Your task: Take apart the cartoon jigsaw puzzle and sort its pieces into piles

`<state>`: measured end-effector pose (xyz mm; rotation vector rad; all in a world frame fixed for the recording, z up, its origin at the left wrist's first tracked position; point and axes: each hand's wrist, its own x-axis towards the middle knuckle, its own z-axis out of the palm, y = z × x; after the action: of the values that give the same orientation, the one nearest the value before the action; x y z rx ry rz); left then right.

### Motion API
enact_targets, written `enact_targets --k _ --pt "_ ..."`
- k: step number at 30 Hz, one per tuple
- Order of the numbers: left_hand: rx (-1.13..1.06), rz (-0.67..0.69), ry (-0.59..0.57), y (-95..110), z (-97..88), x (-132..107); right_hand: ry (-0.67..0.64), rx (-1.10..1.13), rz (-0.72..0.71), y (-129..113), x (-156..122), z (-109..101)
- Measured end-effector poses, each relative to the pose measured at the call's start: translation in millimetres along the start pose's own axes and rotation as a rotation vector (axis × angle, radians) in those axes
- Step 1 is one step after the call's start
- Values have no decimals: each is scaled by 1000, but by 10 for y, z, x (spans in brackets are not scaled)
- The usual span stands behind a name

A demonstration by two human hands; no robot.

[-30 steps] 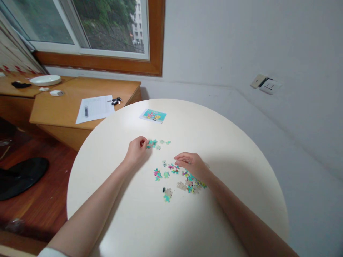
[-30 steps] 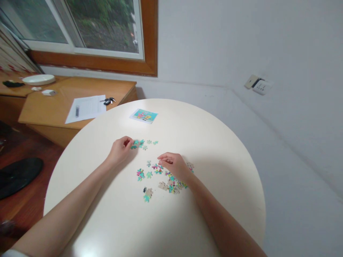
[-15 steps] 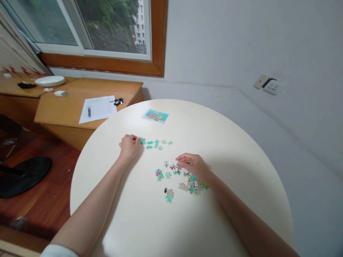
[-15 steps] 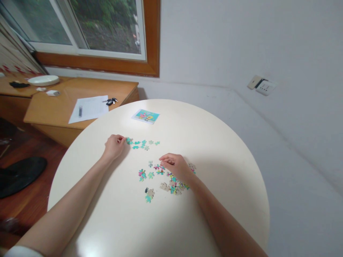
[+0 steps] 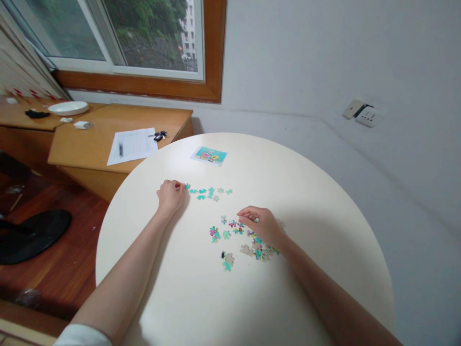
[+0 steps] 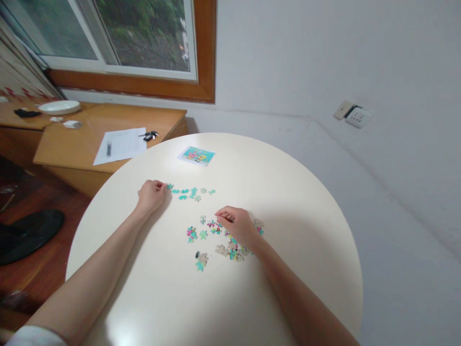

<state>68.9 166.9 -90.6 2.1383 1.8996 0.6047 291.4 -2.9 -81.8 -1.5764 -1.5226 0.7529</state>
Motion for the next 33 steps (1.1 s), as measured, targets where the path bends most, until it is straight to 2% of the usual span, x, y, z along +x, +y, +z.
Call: enact_targets --k 3,6,9,12,15,18,22,28,30,33 --pt "25 6 6 5 -10 -4 58 -102 -74 -53 -29 21" --pt "43 18 10 18 -25 -15 12 -199 -188 -139 -67 34" --pt "57 26 12 25 -34 -23 -96 -219 -324 -227 -108 38" --pt "62 26 9 26 -36 -24 -274 -205 -421 -281 -147 39" --pt "62 25 9 26 -37 -21 -430 -236 -414 -296 -179 45" --pt "55 29 13 23 -37 -19 -501 -281 -375 -301 -194 49" --pt "43 26 19 16 -32 -18 -516 -288 -365 -324 -189 37" --pt "61 30 26 -10 -4 0 -575 -181 -358 -362 -172 7" --pt "74 24 29 -17 6 8 -536 -163 -349 -364 -167 -1" --pt "85 20 36 -18 13 11 -401 -174 -346 -342 -156 -6"
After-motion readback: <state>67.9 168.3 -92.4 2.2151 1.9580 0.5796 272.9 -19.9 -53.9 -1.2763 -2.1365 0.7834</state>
